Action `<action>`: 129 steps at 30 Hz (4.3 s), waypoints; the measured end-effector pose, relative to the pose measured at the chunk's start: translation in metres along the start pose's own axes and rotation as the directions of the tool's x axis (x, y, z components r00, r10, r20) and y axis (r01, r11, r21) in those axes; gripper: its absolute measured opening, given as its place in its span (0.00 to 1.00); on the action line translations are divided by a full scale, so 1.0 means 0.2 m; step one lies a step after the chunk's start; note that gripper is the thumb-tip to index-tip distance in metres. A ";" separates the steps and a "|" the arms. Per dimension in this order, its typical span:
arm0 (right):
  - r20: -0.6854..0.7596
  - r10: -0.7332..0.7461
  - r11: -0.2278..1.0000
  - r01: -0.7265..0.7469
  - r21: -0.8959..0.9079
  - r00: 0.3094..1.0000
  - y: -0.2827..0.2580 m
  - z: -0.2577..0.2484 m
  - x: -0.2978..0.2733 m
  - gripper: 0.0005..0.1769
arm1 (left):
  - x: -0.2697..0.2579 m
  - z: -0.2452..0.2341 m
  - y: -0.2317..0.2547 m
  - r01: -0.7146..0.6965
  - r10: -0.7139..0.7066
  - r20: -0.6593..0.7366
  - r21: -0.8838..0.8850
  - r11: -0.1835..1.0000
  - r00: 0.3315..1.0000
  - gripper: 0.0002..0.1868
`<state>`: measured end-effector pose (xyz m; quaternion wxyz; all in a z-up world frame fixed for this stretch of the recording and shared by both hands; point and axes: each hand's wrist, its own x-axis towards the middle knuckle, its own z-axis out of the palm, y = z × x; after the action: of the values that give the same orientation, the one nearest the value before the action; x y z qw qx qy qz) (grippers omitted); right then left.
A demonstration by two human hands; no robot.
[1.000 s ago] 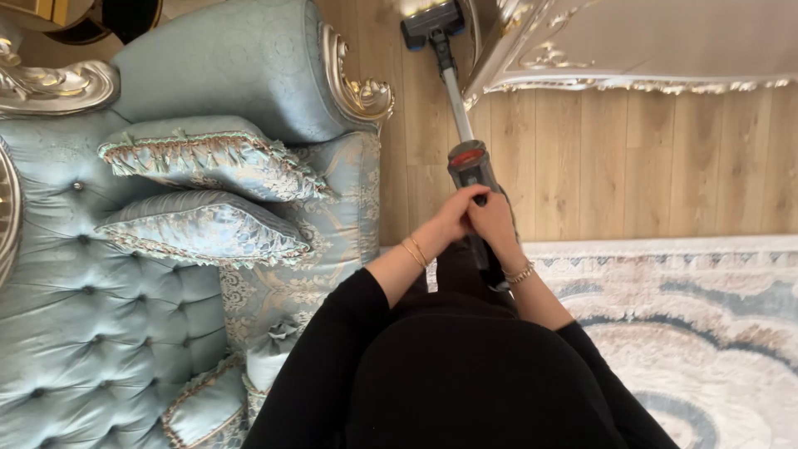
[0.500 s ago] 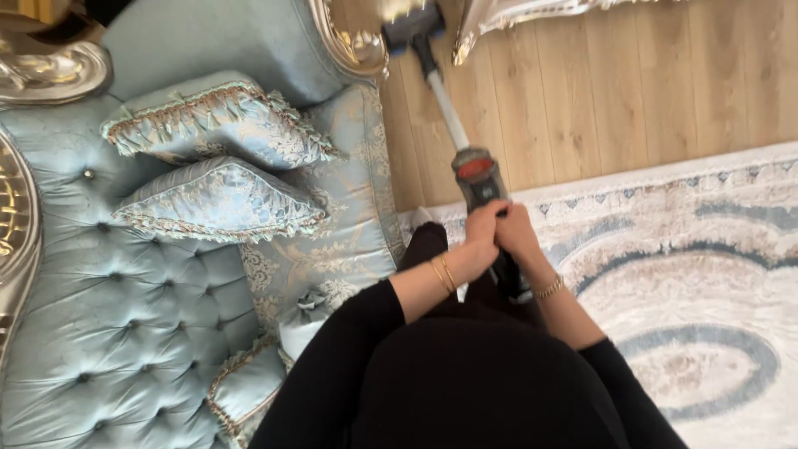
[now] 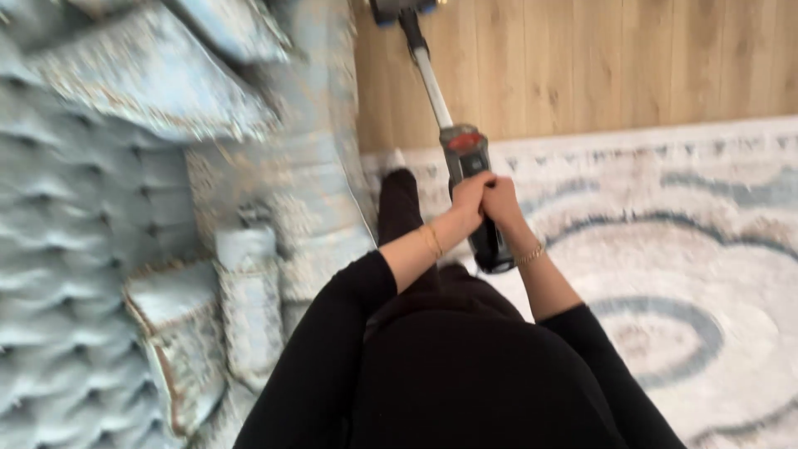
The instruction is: Vacuum the rug and wooden floor in a bedroom using a handheld vacuum cleaner.
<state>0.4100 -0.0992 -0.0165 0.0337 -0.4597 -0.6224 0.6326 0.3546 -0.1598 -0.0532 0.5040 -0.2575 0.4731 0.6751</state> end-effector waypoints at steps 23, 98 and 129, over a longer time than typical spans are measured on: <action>-0.239 0.217 0.835 -0.053 0.548 0.946 0.24 -0.59 -1.14 0.10 | -1.05 0.34 -0.32 0.023 -0.356 0.300 0.736 0.676 0.885 0.24; -0.264 0.349 0.486 0.067 0.871 0.899 0.01 -0.47 0.07 0.14 | -0.10 0.57 0.02 -0.365 -0.245 0.628 0.678 0.638 0.739 0.43; -0.684 0.336 0.939 -0.281 0.195 0.648 -0.11 -0.09 -0.73 0.21 | -0.22 0.25 0.02 0.193 -0.938 0.014 0.977 0.086 0.347 0.41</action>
<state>0.4928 -0.1705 0.0838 0.1780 -0.7643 -0.4507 0.4255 0.3737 -0.1340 0.0046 0.9248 0.1297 0.3523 0.0618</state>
